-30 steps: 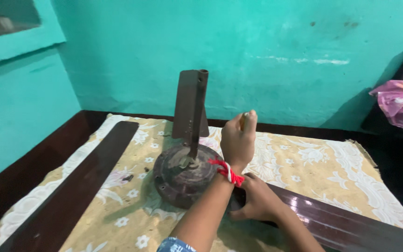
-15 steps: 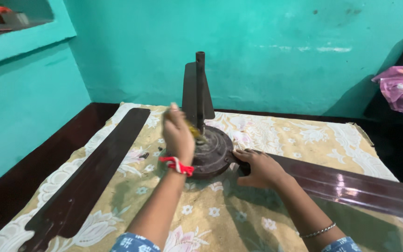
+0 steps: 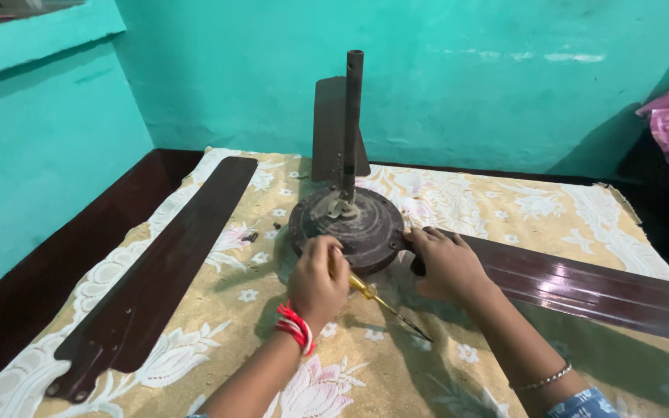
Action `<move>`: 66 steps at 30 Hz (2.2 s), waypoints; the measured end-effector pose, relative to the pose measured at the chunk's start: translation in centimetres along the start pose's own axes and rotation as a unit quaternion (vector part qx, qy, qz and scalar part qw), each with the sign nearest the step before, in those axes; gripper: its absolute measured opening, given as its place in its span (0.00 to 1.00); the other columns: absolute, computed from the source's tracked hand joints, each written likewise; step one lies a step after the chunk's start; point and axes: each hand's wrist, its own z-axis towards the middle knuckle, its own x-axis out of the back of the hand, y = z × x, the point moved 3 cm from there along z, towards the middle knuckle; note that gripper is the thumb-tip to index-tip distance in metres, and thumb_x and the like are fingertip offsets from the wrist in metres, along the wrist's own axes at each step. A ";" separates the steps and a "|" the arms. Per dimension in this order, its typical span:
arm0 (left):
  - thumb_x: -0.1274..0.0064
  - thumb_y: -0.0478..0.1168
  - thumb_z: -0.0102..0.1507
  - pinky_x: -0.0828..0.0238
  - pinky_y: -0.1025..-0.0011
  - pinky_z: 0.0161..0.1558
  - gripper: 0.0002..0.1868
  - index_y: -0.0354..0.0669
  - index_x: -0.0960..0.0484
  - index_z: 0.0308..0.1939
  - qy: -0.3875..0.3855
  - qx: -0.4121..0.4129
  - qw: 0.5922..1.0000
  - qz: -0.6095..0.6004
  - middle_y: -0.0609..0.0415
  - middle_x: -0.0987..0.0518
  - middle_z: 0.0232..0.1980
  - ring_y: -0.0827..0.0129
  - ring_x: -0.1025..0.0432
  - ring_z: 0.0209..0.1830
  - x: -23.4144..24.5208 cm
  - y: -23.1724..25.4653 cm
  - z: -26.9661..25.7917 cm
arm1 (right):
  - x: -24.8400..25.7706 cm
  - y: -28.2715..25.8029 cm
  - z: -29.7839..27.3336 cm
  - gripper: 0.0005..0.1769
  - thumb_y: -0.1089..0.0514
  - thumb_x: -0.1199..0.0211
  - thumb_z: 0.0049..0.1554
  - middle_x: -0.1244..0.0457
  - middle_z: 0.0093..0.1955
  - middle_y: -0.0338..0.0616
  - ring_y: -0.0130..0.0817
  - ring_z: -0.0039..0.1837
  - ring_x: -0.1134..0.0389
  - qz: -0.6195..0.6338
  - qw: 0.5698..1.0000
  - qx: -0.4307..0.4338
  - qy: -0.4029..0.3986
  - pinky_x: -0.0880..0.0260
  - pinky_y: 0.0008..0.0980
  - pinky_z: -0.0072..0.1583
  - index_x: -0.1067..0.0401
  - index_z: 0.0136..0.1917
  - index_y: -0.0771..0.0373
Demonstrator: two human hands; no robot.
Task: The person attaches ceiling fan blades to the fan motor housing using a screwdriver. They align each blade, insert screws, and tighten them sequentially to secure the blades in place.
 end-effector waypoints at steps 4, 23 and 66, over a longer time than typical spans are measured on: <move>0.46 0.42 0.58 0.33 0.55 0.43 0.06 0.45 0.22 0.32 -0.011 -0.137 0.966 0.221 0.52 0.23 0.34 0.57 0.28 0.38 1.1 0.8 -0.1 | -0.3 -0.2 0.0 0.44 0.55 0.28 0.42 0.35 0.67 0.48 0.41 0.79 0.45 -0.020 0.998 -0.033 -0.039 0.46 0.51 0.75 0.41 0.70 0.57; 0.31 0.51 0.55 0.30 0.53 0.53 0.29 0.43 0.28 0.52 -0.025 -0.023 0.999 0.006 0.48 0.25 0.49 0.49 0.27 0.50 -2.6 1.1 7.1 | 2.6 1.2 1.3 0.67 0.35 0.23 0.34 0.49 0.80 0.41 0.45 0.83 0.56 0.046 0.980 -0.036 -0.191 0.55 0.59 0.78 0.48 0.80 0.53; 0.29 0.56 0.51 0.27 0.53 0.41 0.24 0.49 0.22 0.40 -0.114 0.073 0.977 0.167 0.42 0.33 0.53 0.46 0.30 0.51 -4.3 2.9 5.7 | 1.3 -0.4 2.3 0.70 0.30 0.27 0.44 0.67 0.82 0.65 0.66 0.81 0.67 -0.116 0.945 -0.069 -0.298 0.62 0.71 0.73 0.63 0.81 0.62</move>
